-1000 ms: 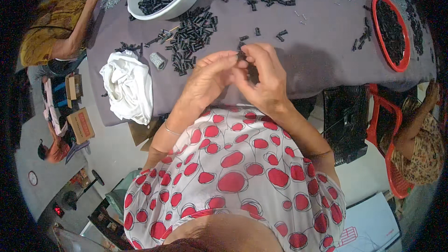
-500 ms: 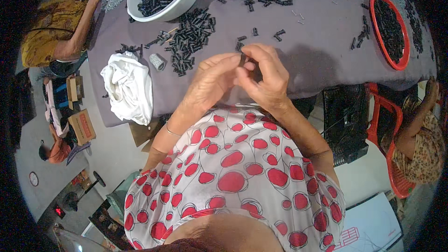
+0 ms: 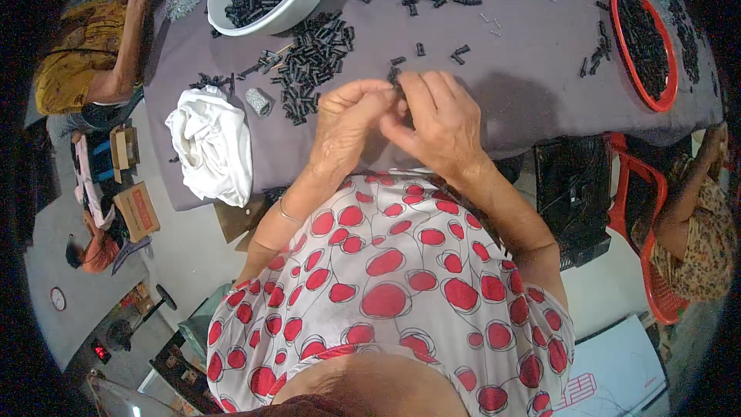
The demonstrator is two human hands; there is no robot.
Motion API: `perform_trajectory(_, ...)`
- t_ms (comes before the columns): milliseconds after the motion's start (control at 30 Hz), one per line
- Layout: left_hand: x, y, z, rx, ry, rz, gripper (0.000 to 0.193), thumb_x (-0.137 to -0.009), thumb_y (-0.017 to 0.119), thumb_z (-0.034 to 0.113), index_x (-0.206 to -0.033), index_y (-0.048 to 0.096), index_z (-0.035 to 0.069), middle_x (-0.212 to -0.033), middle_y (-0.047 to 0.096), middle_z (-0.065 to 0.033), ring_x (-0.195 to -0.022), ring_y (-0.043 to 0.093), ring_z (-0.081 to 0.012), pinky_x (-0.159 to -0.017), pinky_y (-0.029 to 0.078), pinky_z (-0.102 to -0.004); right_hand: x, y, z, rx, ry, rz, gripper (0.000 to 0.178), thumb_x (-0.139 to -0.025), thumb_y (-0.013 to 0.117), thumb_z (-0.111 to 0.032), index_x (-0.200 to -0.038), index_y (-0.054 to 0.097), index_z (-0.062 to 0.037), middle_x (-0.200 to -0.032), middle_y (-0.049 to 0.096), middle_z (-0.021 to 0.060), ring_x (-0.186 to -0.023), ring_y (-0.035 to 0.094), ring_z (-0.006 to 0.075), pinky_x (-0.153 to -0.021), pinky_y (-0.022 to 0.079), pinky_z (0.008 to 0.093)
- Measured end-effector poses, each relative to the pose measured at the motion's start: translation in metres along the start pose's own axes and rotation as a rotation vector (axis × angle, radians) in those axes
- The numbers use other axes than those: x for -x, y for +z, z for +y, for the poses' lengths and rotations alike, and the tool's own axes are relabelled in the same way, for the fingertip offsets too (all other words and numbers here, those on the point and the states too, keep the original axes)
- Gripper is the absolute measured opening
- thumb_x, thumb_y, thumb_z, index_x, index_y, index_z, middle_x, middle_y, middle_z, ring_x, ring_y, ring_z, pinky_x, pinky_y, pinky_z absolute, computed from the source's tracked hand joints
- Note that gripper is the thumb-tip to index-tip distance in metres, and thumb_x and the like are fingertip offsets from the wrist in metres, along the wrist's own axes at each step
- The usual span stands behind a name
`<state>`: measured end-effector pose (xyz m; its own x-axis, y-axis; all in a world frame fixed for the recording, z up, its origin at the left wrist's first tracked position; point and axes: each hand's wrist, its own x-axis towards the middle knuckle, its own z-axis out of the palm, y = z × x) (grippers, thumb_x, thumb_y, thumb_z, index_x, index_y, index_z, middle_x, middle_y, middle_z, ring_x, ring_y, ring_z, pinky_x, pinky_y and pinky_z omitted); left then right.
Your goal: Assembling small black plastic components at a workshop table.
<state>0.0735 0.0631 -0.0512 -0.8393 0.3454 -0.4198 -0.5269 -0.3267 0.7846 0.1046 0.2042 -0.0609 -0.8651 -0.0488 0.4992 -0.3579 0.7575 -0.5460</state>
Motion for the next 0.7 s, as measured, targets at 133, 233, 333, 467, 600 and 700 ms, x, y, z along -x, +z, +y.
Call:
perform_trajectory(133,0.0,0.001,0.002,-0.018,-0.008,0.003,0.008,-0.082,0.061,0.002,-0.083,0.065,-0.006,-0.075,0.065,-0.0074,-0.065,0.058,-0.0086,-0.06,0.047,-0.0203,0.0,0.0,-0.002,0.066,-0.019,-0.042,0.038,-0.061,0.072,-0.019,-0.093,0.058,-0.0043,-0.077,0.054,0.0064,-0.07,0.057,0.0244,-0.059,0.049,0.0346)
perform_trajectory(233,-0.001,-0.001,0.002,-0.076,-0.019,-0.004,0.008,-0.081,0.061,0.001,-0.081,0.066,-0.005,-0.074,0.065,-0.007,-0.064,0.057,-0.0074,-0.058,0.046,-0.0196,-0.002,-0.003,-0.005,0.105,-0.007,-0.065,0.031,-0.06,0.071,-0.02,-0.085,0.057,-0.007,-0.074,0.053,0.0048,-0.068,0.057,0.0234,-0.057,0.049,0.0348)
perform_trajectory(333,-0.001,-0.002,0.0,-0.098,0.018,-0.027,0.009,-0.08,0.061,0.002,-0.08,0.066,-0.006,-0.073,0.065,-0.0067,-0.064,0.057,-0.0069,-0.058,0.046,-0.0196,-0.006,-0.006,-0.007,0.137,-0.016,-0.085,0.027,-0.059,0.071,-0.02,-0.077,0.055,-0.0095,-0.071,0.051,0.0036,-0.066,0.055,0.0229,-0.055,0.048,0.0346)
perform_trajectory(467,-0.001,-0.003,0.002,-0.175,0.011,-0.033,0.011,-0.08,0.061,0.004,-0.08,0.065,-0.006,-0.074,0.065,-0.0071,-0.064,0.058,-0.0073,-0.059,0.046,-0.0197,-0.007,-0.004,-0.003,0.152,-0.084,-0.059,0.025,-0.057,0.071,-0.02,-0.071,0.052,-0.0109,-0.066,0.048,0.003,-0.061,0.052,0.0222,-0.053,0.047,0.0336)
perform_trajectory(600,0.002,0.0,0.01,-0.182,-0.035,-0.029,0.019,-0.084,0.057,0.014,-0.087,0.066,-0.003,-0.073,0.064,-0.003,-0.063,0.055,-0.0068,-0.058,0.045,-0.0201,-0.006,0.002,0.005,0.115,-0.116,-0.005,0.023,-0.056,0.071,-0.018,-0.068,0.052,-0.0105,-0.064,0.046,0.0032,-0.058,0.05,0.0214,-0.052,0.045,0.0329)
perform_trajectory(700,0.001,-0.005,0.004,-0.072,0.012,-0.032,0.022,-0.089,0.05,0.014,-0.092,0.061,-0.005,-0.078,0.062,-0.0052,-0.068,0.058,-0.0088,-0.063,0.049,-0.0222,-0.006,0.007,0.009,0.109,-0.141,0.062,0.022,-0.055,0.07,-0.015,-0.066,0.052,-0.0097,-0.062,0.045,0.0036,-0.057,0.049,0.0209,-0.05,0.044,0.0325)
